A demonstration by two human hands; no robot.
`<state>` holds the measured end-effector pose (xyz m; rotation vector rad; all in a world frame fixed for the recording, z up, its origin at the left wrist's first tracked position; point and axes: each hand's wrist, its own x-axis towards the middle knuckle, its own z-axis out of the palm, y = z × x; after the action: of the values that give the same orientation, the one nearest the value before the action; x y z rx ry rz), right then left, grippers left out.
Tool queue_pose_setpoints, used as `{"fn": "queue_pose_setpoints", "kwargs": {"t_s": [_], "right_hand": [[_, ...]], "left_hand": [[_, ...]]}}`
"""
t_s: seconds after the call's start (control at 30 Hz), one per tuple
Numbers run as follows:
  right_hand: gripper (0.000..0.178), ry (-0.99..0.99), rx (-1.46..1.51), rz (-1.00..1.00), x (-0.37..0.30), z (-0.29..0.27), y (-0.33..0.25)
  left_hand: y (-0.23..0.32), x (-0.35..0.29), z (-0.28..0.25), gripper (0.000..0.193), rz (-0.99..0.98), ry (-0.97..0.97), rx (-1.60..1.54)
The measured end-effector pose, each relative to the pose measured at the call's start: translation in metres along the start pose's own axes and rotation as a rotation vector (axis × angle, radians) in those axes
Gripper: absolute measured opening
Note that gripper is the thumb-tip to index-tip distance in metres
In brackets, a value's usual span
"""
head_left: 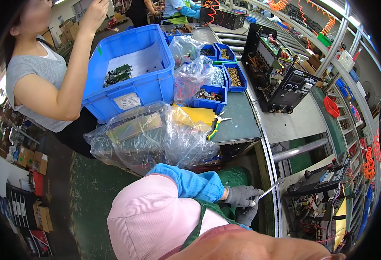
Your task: The person assembles components inside an electronic enclosure by hand, taking circuit boards and wires from a parts bin and a plastic bag, then securing them with a wrench and screwdriver.
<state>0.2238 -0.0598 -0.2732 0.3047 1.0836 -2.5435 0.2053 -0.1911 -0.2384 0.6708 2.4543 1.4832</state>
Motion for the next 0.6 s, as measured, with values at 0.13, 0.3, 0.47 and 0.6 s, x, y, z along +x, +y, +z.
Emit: {"fn": "queue_pose_setpoints", "kwargs": {"t_s": [0.13, 0.3, 0.47, 0.6], "right_hand": [[0.030, 0.111, -0.019, 0.014, -0.002, -0.012, 0.002], [0.030, 0.089, -0.122, -0.008, 0.000, -0.022, 0.008], [0.019, 0.177, -0.076, 0.024, 0.003, -0.015, 0.008], [0.018, 0.161, -0.078, 0.020, 0.003, -0.011, 0.007]], "left_hand": [[0.012, 0.001, -0.007, 0.047, -0.146, -0.061, -0.299], [-0.001, 0.008, -0.001, 0.037, -0.129, 0.010, -0.300], [-0.004, 0.011, 0.000, 0.033, -0.109, 0.038, -0.284], [-0.007, 0.012, -0.001, 0.030, -0.079, 0.066, -0.223]]}}
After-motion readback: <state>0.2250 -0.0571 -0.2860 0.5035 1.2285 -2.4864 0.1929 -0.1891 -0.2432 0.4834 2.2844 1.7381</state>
